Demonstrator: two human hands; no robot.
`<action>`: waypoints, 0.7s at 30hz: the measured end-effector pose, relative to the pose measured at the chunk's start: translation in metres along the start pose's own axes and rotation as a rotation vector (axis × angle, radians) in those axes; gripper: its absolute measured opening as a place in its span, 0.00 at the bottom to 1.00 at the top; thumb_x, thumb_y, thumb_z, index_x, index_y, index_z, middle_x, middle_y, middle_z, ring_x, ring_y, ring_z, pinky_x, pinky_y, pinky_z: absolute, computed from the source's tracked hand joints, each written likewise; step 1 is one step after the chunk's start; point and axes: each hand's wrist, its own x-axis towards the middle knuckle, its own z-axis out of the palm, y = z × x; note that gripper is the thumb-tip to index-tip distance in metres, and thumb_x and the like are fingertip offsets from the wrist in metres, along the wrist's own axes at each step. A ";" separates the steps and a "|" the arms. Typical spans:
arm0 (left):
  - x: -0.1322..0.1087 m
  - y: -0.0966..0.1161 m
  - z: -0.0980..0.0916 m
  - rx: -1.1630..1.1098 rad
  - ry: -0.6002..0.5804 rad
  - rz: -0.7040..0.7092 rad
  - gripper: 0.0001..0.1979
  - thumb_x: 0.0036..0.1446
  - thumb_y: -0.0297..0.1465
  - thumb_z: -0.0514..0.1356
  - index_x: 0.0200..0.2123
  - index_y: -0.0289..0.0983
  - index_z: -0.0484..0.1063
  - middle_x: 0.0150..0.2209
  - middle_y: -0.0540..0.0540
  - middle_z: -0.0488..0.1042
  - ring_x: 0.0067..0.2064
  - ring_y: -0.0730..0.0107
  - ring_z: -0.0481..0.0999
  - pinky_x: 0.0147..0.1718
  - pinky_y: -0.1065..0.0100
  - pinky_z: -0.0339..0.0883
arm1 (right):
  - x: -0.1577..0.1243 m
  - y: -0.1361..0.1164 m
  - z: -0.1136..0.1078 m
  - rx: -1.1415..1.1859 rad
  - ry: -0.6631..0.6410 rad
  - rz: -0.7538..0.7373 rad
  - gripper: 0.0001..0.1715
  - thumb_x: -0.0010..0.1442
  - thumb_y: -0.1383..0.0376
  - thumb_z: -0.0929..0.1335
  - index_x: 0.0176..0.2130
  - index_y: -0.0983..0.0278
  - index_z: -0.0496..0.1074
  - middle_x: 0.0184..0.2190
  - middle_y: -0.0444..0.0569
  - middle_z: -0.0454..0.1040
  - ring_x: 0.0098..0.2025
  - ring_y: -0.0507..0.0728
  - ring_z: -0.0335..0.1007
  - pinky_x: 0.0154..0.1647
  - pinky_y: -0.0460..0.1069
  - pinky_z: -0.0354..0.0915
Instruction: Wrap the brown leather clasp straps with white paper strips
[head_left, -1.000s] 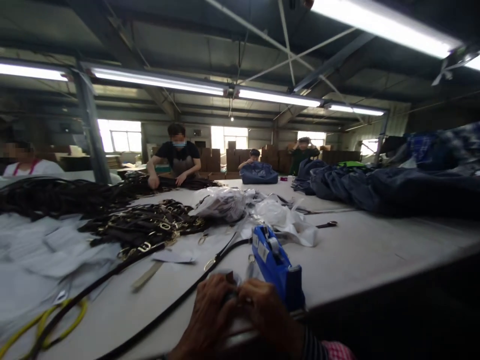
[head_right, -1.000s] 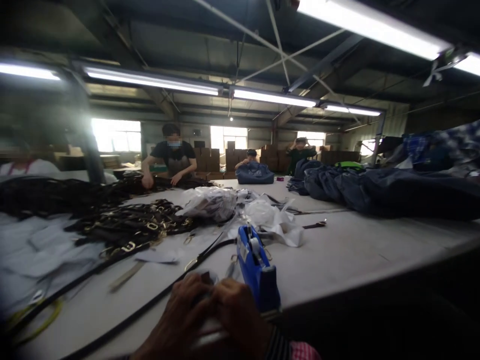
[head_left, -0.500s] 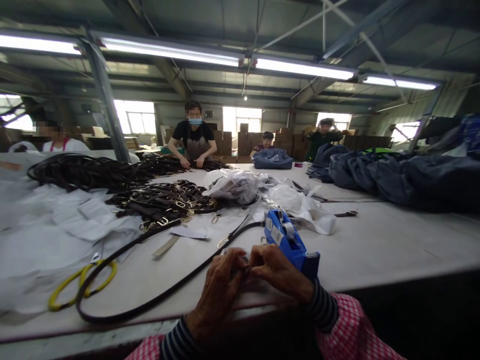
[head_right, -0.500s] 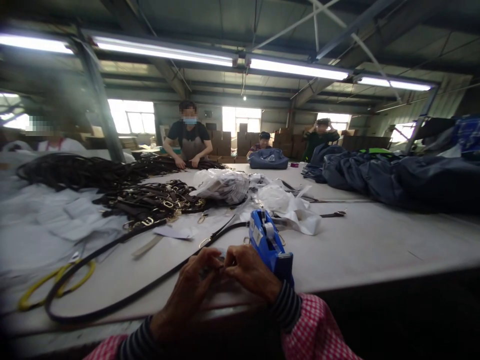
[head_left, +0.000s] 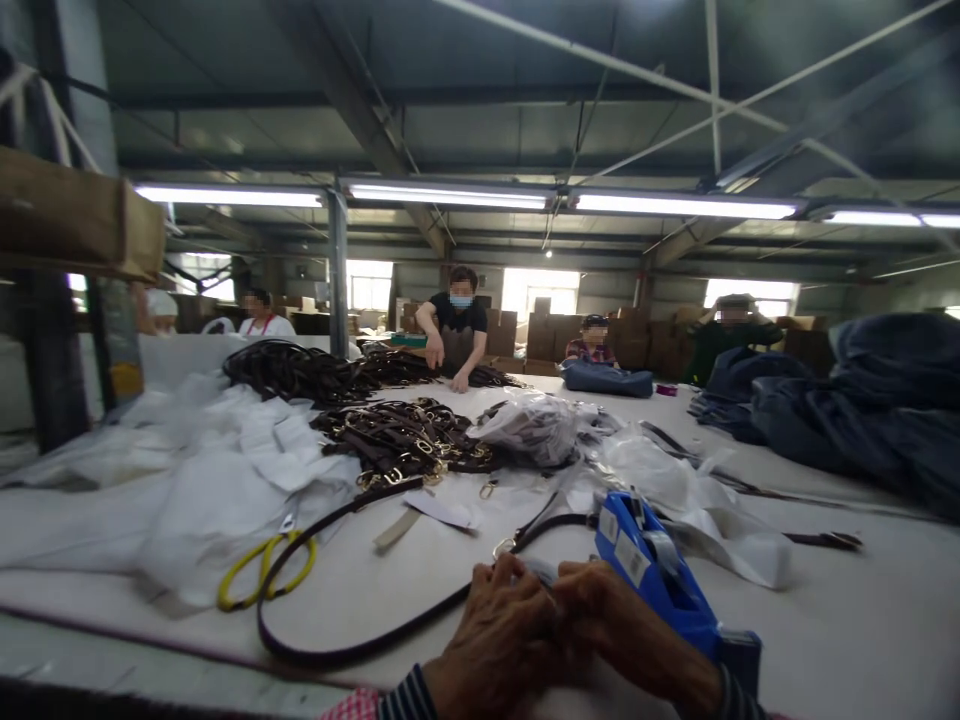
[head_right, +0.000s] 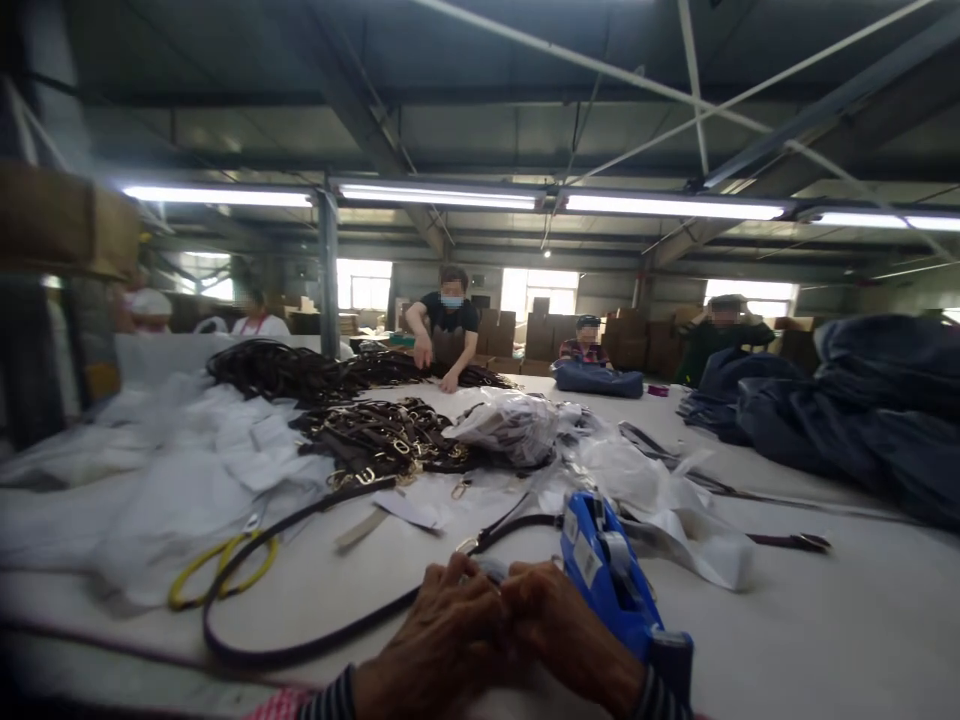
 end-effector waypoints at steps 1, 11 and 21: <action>0.002 -0.003 0.003 0.008 -0.004 0.018 0.07 0.63 0.33 0.66 0.44 0.49 0.76 0.52 0.51 0.76 0.59 0.45 0.65 0.58 0.40 0.56 | 0.001 -0.002 -0.002 -0.015 -0.011 -0.007 0.12 0.50 0.76 0.66 0.23 0.65 0.77 0.29 0.48 0.77 0.31 0.54 0.74 0.33 0.46 0.65; 0.018 -0.034 0.025 0.078 0.087 0.196 0.17 0.60 0.49 0.63 0.43 0.44 0.70 0.41 0.47 0.75 0.47 0.52 0.67 0.50 0.48 0.58 | 0.015 -0.013 -0.013 -0.369 -0.183 -0.113 0.16 0.55 0.79 0.65 0.26 0.63 0.78 0.24 0.50 0.80 0.28 0.58 0.79 0.31 0.48 0.65; 0.019 -0.023 0.021 0.117 0.072 0.132 0.14 0.60 0.43 0.65 0.38 0.39 0.69 0.42 0.43 0.76 0.50 0.50 0.68 0.56 0.42 0.59 | -0.018 0.025 0.011 -0.939 0.111 -0.667 0.17 0.64 0.80 0.62 0.39 0.61 0.73 0.36 0.51 0.81 0.33 0.58 0.77 0.33 0.50 0.68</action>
